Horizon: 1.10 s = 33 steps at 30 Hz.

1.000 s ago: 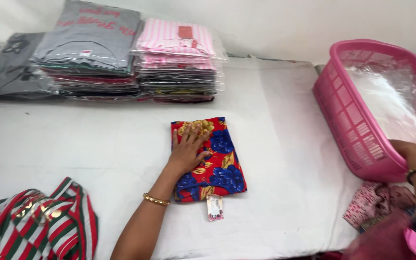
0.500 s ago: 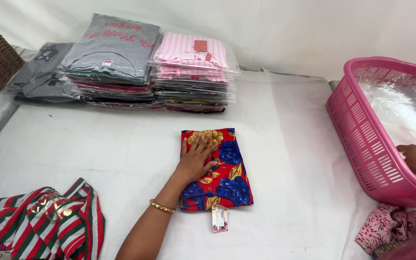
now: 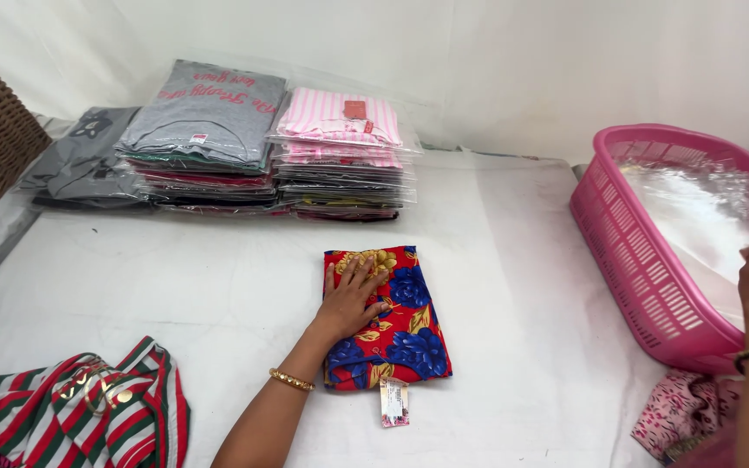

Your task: The person folds a floral-patterned cloth and places it into a clear plastic bag, then stacks it with other packaged clothes. They then fold a red, white, and green striped shirt and a yellow and black striped shirt, stacking them on the table.

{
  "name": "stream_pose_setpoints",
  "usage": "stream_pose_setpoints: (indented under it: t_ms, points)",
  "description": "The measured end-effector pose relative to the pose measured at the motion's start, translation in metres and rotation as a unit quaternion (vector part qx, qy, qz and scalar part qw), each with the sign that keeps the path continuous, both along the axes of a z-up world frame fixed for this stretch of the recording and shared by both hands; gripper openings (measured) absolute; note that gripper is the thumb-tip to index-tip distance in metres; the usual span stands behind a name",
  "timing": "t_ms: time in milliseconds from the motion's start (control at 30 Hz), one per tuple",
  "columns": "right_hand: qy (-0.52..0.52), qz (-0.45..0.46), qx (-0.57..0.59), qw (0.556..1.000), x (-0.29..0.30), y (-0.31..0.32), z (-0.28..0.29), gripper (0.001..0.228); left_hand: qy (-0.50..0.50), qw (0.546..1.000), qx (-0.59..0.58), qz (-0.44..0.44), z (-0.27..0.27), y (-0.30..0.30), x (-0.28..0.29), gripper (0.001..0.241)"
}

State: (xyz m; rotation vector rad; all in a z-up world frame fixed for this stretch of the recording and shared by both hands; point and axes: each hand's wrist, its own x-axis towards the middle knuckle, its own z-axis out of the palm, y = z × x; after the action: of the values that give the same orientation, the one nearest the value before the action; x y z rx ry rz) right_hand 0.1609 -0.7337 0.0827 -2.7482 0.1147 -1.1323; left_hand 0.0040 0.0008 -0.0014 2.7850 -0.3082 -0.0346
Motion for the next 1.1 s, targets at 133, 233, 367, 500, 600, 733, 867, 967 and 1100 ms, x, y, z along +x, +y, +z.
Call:
stream_pose_setpoints:
  t_ms: [133, 233, 367, 500, 600, 733, 867, 967, 1100]
  points:
    - [-0.143, 0.037, 0.036, 0.988, -0.057, 0.077, 0.045, 0.015, -0.028, 1.0, -0.01, -0.005, -0.005, 0.002, 0.002, 0.071]
    - [-0.268, 0.07, 0.015, 0.961, -0.096, 0.171, 0.066, 0.022, -0.022, 1.0, -0.007, -0.003, -0.004, -0.001, 0.005, 0.07]
    - [-0.23, 0.281, 0.005, 0.932, -0.171, 0.322, 0.05, 0.011, -0.005, 1.0, -0.014, -0.003, -0.005, 0.002, 0.003, 0.07]
    - [-0.082, 0.487, -0.177, 0.851, -0.201, 0.41, 0.033, 0.025, -0.047, 0.986, -0.156, 0.023, -0.049, 0.014, 0.037, 0.057]
    - [-0.002, 0.54, -0.17, 0.824, -0.204, 0.424, 0.008, 0.026, -0.043, 0.766, -0.641, -0.012, -0.07, 0.032, 0.049, 0.066]
    - [-0.008, 0.542, -0.118, 0.832, -0.186, 0.419, 0.007, 0.026, -0.003, 0.662, -0.747, 0.058, -0.027, 0.055, 0.028, 0.083]
    - [0.002, 0.469, 0.031, 0.883, -0.138, 0.388, 0.008, 0.019, 0.033, 0.585, -0.81, 0.033, 0.004, 0.068, 0.013, 0.093]
    - [0.107, 0.443, 0.178, 0.872, -0.078, 0.346, -0.034, 0.018, 0.076, 0.573, -0.815, 0.038, 0.015, 0.065, 0.007, 0.097]
    - [0.339, 0.437, 0.454, 0.698, -0.005, 0.316, -0.105, 0.017, 0.134, 0.683, -0.717, 0.038, -0.001, 0.061, 0.017, 0.084]
